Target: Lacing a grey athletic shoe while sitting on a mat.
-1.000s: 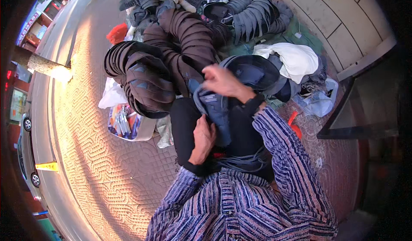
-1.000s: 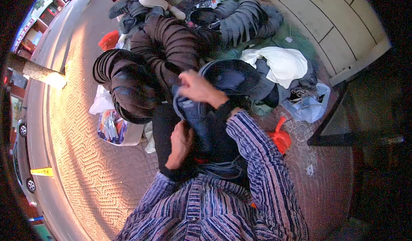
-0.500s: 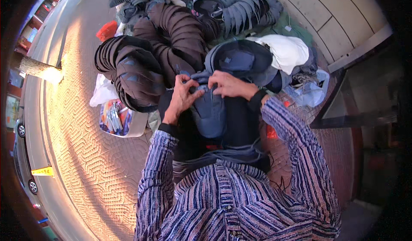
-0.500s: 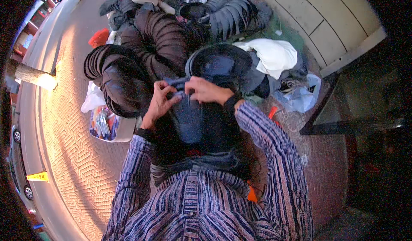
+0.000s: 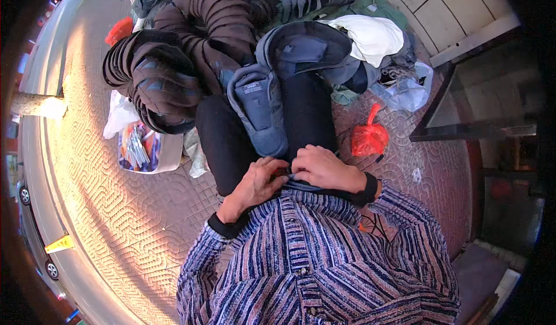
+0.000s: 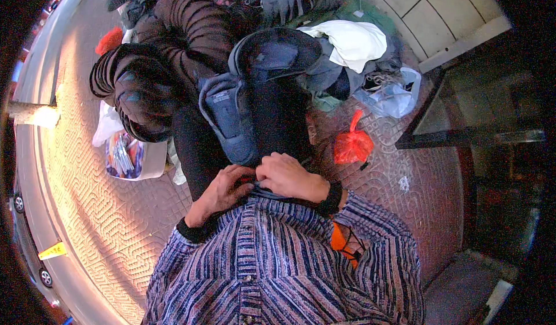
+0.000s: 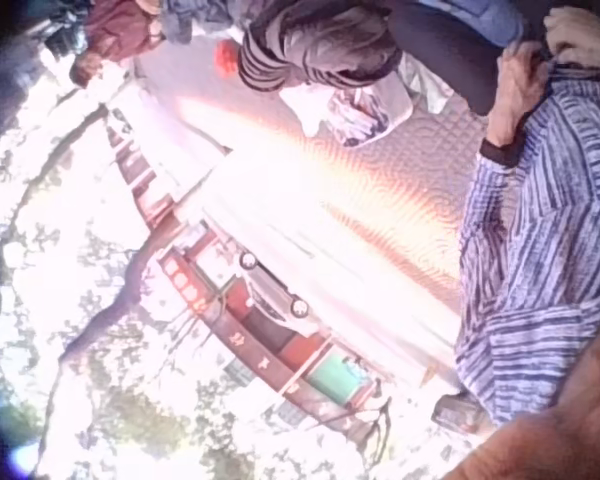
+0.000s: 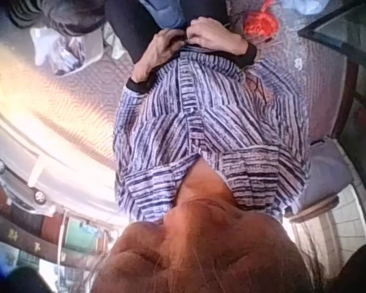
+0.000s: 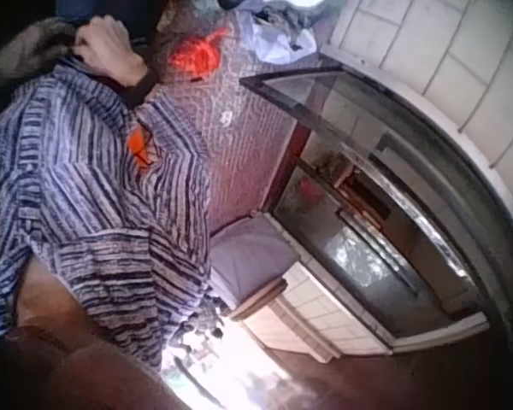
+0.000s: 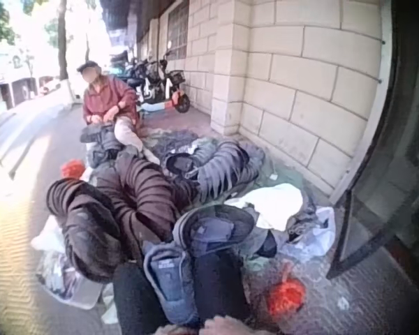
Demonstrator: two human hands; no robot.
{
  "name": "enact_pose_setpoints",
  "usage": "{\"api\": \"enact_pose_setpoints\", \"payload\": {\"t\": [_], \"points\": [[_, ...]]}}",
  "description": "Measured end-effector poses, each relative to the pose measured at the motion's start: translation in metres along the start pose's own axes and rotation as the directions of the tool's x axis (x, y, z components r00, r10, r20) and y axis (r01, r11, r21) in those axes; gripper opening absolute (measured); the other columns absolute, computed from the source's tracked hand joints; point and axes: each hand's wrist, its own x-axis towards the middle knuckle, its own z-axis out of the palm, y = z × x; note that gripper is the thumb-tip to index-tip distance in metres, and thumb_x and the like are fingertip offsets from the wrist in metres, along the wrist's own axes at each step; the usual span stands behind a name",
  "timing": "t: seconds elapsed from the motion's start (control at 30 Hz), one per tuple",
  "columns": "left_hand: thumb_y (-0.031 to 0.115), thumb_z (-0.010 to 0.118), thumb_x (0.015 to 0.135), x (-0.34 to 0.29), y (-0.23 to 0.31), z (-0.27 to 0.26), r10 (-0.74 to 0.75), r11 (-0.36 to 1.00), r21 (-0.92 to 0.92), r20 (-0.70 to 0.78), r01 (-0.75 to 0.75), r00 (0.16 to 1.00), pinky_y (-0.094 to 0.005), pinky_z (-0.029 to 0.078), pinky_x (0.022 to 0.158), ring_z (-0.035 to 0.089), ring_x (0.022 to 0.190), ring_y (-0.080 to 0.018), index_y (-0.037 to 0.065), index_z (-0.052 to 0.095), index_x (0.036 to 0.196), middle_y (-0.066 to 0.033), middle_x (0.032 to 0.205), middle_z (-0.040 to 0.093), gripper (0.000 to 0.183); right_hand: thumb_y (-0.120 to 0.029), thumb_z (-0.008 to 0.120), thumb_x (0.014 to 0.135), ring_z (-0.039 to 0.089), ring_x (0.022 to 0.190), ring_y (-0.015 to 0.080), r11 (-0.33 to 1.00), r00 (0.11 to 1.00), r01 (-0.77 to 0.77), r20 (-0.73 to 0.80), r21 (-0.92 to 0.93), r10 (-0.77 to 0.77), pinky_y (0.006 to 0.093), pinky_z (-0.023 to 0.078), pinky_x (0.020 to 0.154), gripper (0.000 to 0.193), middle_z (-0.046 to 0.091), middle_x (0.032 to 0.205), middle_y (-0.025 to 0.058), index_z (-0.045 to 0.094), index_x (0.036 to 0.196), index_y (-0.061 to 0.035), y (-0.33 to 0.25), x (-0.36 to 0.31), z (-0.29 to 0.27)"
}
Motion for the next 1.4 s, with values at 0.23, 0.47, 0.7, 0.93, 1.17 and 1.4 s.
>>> {"api": "enact_pose_setpoints", "payload": {"t": [0.23, 0.47, 0.7, 0.93, 1.17, 1.4], "points": [[0.015, 0.049, 0.091, -0.01, 0.069, -0.039, -0.283, 0.765, -0.502, 0.303, 0.405, 0.91, -0.0244, 0.041, 0.057, 0.047, 0.062, -0.0079, -0.002, 0.056, 0.092, -0.0008, 0.072, 0.053, 0.019, -0.015, 0.066, 0.08, 0.051, 0.06, 0.0055, 0.552, 0.851, -0.444, 0.525, 0.706, 0.013, 0.0214, 0.042, 0.055, 0.017, 0.058, 0.068, -0.0013, 0.06, 0.083, 0.0003, -0.012, 0.001, -0.082], [0.011, 0.058, 0.073, -0.098, 0.116, -0.134, -0.156, 0.985, -0.123, -0.355, 0.119, 0.922, -0.0255, 0.04, 0.056, 0.051, 0.062, -0.0145, -0.002, 0.058, 0.077, -0.0069, 0.071, 0.056, 0.014, -0.016, 0.059, 0.082, 0.053, 0.059, 0.0088, 0.678, 0.939, -0.169, 0.326, 0.715, -0.109, 0.0237, 0.043, 0.055, 0.016, 0.06, 0.067, 0.0027, 0.064, 0.084, -0.0012, -0.012, -0.01, -0.164], [0.035, 0.048, 0.09, -0.235, 0.127, -0.278, -0.268, 0.963, -0.267, -0.963, -0.035, -0.018, -0.0271, 0.035, 0.05, 0.047, 0.063, -0.0121, -0.002, 0.052, 0.078, -0.0077, 0.071, 0.052, 0.039, -0.011, 0.058, 0.083, 0.056, 0.063, 0.0095, 0.784, 0.985, -0.122, 0.172, 0.609, 0.019, 0.0236, 0.042, 0.053, 0.014, 0.061, 0.076, 0.0051, 0.061, 0.087, 0.002, 0.029, -0.036, -0.149], [0.028, 0.043, 0.091, -0.294, 0.106, -0.293, 0.05, 0.935, -0.024, -0.979, 0.354, -0.2, -0.0296, 0.038, 0.058, 0.049, 0.069, -0.0169, -0.003, 0.05, 0.09, -0.0098, 0.077, 0.053, 0.032, -0.013, 0.055, 0.083, 0.058, 0.071, 0.0216, 0.881, 0.988, -0.148, 0.041, 0.449, 0.146, 0.03, 0.044, 0.063, 0.016, 0.06, 0.077, 0.01, 0.062, 0.086, 0.001, 0.066, -0.035, -0.12], [0.021, 0.038, 0.093, -0.337, 0.079, -0.3, 0.265, 0.632, 0.121, -0.962, 0.766, -0.067, -0.032, 0.042, 0.065, 0.052, 0.075, -0.0216, -0.004, 0.048, 0.102, -0.0118, 0.084, 0.055, 0.028, -0.013, 0.056, 0.083, 0.058, 0.071, 0.0225, 0.905, 0.963, -0.237, -0.036, 0.354, 0.266, 0.0304, 0.043, 0.064, 0.014, 0.058, 0.075, 0.0102, 0.062, 0.087, -0.002, 0.108, -0.069, -0.098], [0.014, 0.033, 0.095, -0.353, 0.033, -0.308, 0.312, 0.297, 0.255, -0.937, 0.92, 0.159, -0.0345, 0.045, 0.072, 0.055, 0.081, -0.0263, -0.005, 0.046, 0.114, -0.0138, 0.091, 0.056, 0.03, -0.011, 0.055, 0.083, 0.057, 0.079, 0.0215, 0.652, 0.631, -0.407, -0.319, 0.64, 0.707, 0.0321, 0.045, 0.07, 0.011, 0.059, 0.086, 0.0093, 0.06, 0.091, -0.0049, 0.145, -0.1, -0.049]]}}
